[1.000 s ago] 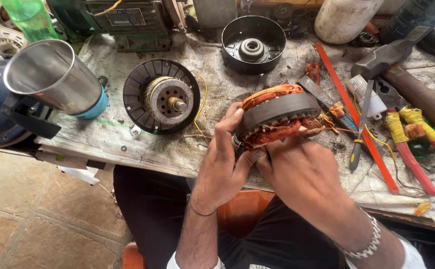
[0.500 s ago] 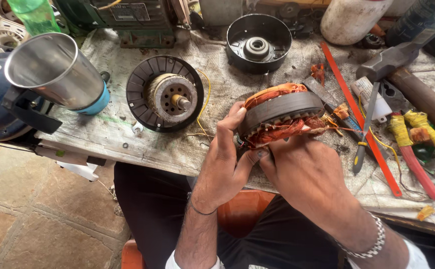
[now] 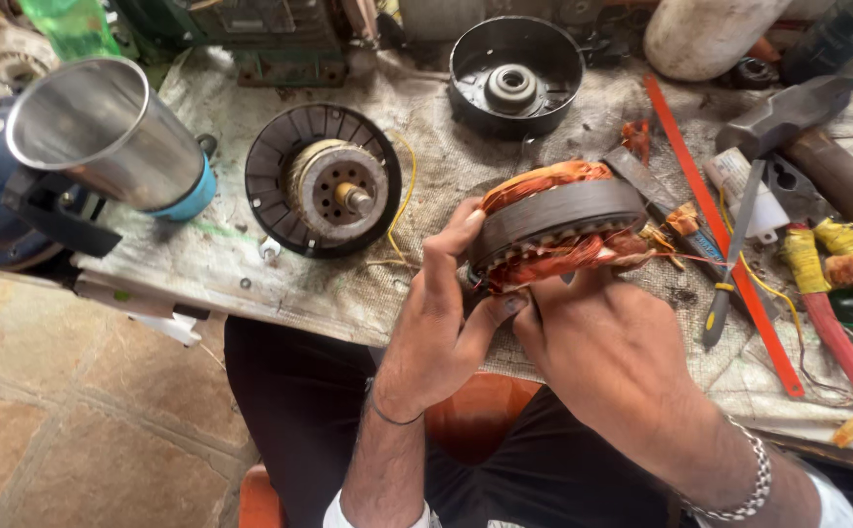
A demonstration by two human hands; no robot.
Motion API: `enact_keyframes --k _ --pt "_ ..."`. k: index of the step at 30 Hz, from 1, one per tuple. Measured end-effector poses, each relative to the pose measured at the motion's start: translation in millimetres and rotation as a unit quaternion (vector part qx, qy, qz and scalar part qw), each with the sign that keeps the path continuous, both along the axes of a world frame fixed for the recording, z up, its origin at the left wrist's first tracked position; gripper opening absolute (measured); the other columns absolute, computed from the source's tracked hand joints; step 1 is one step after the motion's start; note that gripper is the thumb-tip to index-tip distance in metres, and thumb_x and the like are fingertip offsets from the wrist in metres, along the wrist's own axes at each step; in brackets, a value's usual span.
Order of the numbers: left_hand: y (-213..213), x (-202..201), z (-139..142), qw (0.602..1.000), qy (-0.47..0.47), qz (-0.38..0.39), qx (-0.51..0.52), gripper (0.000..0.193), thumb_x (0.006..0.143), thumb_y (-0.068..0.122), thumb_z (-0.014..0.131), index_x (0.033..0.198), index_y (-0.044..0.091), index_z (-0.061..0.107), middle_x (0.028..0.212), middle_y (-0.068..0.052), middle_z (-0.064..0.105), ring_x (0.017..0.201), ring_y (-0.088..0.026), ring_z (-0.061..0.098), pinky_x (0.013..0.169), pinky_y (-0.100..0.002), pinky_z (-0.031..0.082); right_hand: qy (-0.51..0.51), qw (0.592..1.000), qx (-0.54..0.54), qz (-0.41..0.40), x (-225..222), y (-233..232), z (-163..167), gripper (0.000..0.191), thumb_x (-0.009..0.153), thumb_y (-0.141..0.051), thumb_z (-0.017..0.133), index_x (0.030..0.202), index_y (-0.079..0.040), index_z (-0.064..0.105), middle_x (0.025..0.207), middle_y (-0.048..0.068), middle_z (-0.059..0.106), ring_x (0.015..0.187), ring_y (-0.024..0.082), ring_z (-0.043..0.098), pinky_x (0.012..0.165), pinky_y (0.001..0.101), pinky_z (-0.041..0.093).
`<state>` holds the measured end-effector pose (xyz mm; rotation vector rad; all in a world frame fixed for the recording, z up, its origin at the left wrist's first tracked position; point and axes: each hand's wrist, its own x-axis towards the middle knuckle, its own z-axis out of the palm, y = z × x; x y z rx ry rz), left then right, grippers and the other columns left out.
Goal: The person holds a motor stator on a cluttered workbench and uses a screwdriver to pry out old copper windings, pulling loose wire ends from the slots. They rotate the stator to work around it and later press the stator and rotor halves together by hand.
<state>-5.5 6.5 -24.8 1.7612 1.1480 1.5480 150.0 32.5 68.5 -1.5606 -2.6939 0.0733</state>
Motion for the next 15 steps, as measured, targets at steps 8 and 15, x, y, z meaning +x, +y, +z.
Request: enact_keyframes --k 8,15 --pt "-1.7 -0.2 1.2 1.0 -0.011 -0.002 -0.015 0.073 0.096 -0.001 0.072 0.151 0.008 0.026 0.169 -0.027 0.033 0.154 -0.04 0.045 0.126 -0.048 0.047 0.112 0.991 0.041 0.056 8.6 -11.2 1.2 0.033 0.087 -0.029 0.064 0.11 -0.005 0.068 0.087 0.022 0.066 0.077 0.038 0.068 0.065 0.0459 0.057" --pt "-1.6 0.5 1.2 1.0 -0.015 -0.003 -0.003 0.072 0.097 -0.002 0.073 0.151 0.006 0.026 0.168 -0.028 0.033 0.154 -0.04 0.045 0.127 -0.048 0.045 0.065 0.998 -0.006 0.008 1.0 -5.4 -2.6 0.026 0.091 -0.031 0.062 0.104 -0.011 0.071 0.085 0.021 0.067 0.072 0.04 0.068 0.062 0.0504 0.057"
